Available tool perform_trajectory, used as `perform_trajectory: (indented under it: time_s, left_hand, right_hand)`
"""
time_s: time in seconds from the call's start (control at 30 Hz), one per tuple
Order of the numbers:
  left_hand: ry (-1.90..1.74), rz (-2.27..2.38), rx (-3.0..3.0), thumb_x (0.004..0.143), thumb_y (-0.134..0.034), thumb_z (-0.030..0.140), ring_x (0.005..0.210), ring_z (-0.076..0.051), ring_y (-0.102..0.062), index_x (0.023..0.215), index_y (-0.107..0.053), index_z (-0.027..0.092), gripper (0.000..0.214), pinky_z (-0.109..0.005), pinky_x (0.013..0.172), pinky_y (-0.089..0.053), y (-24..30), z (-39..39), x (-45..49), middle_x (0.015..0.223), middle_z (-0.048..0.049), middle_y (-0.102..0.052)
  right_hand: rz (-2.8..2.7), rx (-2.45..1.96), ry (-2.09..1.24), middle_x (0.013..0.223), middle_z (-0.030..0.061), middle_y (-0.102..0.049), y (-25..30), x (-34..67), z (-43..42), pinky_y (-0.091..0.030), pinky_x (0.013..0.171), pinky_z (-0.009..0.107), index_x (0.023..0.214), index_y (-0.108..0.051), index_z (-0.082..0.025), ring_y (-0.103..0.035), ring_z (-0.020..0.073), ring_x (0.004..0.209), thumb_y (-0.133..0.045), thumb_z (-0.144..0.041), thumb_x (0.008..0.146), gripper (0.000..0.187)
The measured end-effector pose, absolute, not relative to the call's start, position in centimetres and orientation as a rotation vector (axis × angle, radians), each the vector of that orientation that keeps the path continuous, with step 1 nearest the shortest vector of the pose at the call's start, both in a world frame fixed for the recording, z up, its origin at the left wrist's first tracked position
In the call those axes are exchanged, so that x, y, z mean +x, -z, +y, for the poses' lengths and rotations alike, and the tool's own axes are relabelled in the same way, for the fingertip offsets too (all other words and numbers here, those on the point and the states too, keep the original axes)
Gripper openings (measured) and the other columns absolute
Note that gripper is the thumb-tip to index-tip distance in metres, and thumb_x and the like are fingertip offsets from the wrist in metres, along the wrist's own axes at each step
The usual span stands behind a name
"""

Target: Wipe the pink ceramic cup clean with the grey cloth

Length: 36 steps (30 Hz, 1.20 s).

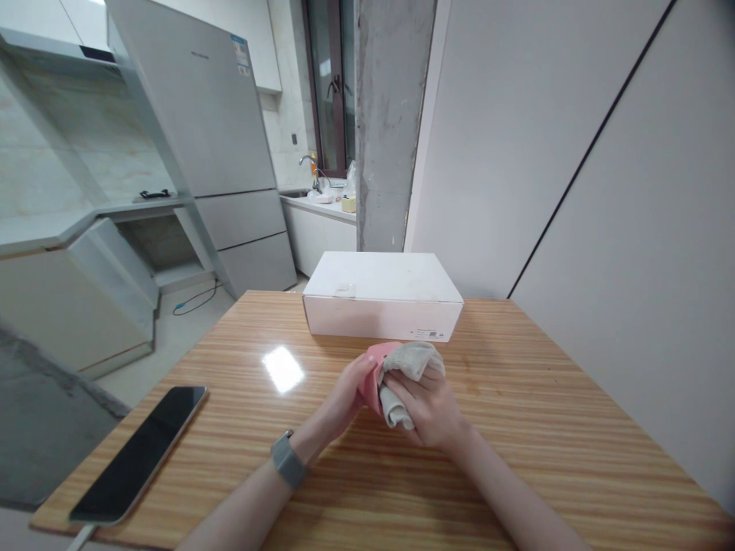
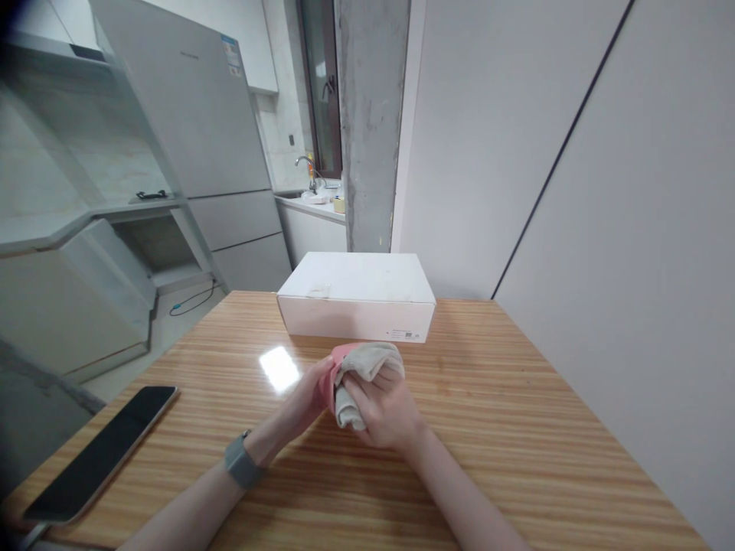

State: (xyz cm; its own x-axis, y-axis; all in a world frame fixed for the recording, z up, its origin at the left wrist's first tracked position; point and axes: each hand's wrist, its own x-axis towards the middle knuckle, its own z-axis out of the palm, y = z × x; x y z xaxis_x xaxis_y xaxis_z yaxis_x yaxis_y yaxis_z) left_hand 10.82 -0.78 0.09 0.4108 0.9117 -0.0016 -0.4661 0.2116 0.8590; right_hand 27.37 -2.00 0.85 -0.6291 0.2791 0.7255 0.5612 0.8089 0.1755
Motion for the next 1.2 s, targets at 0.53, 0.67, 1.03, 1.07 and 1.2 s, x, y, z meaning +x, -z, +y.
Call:
perform_trajectory:
  time_s: [0.53, 0.67, 1.03, 1.07, 1.2]
  left_hand:
    - [-0.956, 0.794, 1.357, 0.089, -0.048, 0.049, 0.077, -0.02, -0.057, 0.082, -0.068, 0.011, 0.044, -0.033, 0.081, -0.042, -1.4, 0.2, 9.4, 0.078, -0.0043, -0.068]
    - [-1.009, 0.817, 1.32, 0.086, -0.051, 0.051, 0.077, -0.019, -0.056, 0.079, -0.068, 0.012, 0.043, -0.031, 0.078, -0.042, -1.6, -0.2, 9.7, 0.075, -0.004, -0.066]
    - [-1.14, 0.786, 1.097, 0.08, -0.06, 0.054, 0.065, -0.012, -0.049, 0.084, -0.065, 0.013, 0.041, -0.023, 0.061, -0.039, -0.5, -0.7, 11.0, 0.071, 0.0005, -0.059]
    - [-1.134, 0.757, 1.05, 0.08, -0.061, 0.054, 0.067, -0.012, -0.051, 0.09, -0.065, 0.014, 0.041, -0.023, 0.061, -0.04, -0.3, -0.8, 11.1, 0.075, -0.0003, -0.061]
    - [-1.087, 0.723, 0.901, 0.077, -0.063, 0.053, 0.075, -0.016, -0.057, 0.095, -0.065, 0.015, 0.042, -0.026, 0.066, -0.045, 0.1, -0.7, 11.3, 0.086, -0.0038, -0.065]
  right_hand:
    - [-2.352, -0.493, 0.345, 0.097, 0.0148, -0.071, -0.8, 26.4, -1.9, -0.047, 0.09, 0.046, 0.113, -0.058, -0.011, -0.063, 0.0311, 0.102, -0.044, -0.03, 0.084, 0.038]
    - [-2.368, -0.518, 0.342, 0.102, 0.0148, -0.071, -0.8, 26.8, -1.9, -0.045, 0.094, 0.045, 0.115, -0.057, -0.011, -0.061, 0.0306, 0.106, -0.044, -0.033, 0.085, 0.04]
    - [-2.258, -0.717, 0.242, 0.098, 0.0114, -0.071, -2.0, 27.0, -2.0, -0.044, 0.085, 0.043, 0.1, -0.062, -0.018, -0.061, 0.0288, 0.093, -0.039, -0.033, 0.089, 0.03]
    - [-2.245, -0.749, 0.22, 0.096, 0.0115, -0.071, -2.0, 27.0, -2.0, -0.045, 0.083, 0.043, 0.097, -0.063, -0.018, -0.061, 0.0285, 0.09, -0.038, -0.033, 0.089, 0.03]
    - [-2.285, -0.716, 0.227, 0.098, 0.013, -0.071, -1.6, 27.4, -1.8, -0.044, 0.085, 0.045, 0.099, -0.062, -0.017, -0.061, 0.0301, 0.093, -0.037, -0.034, 0.088, 0.032]
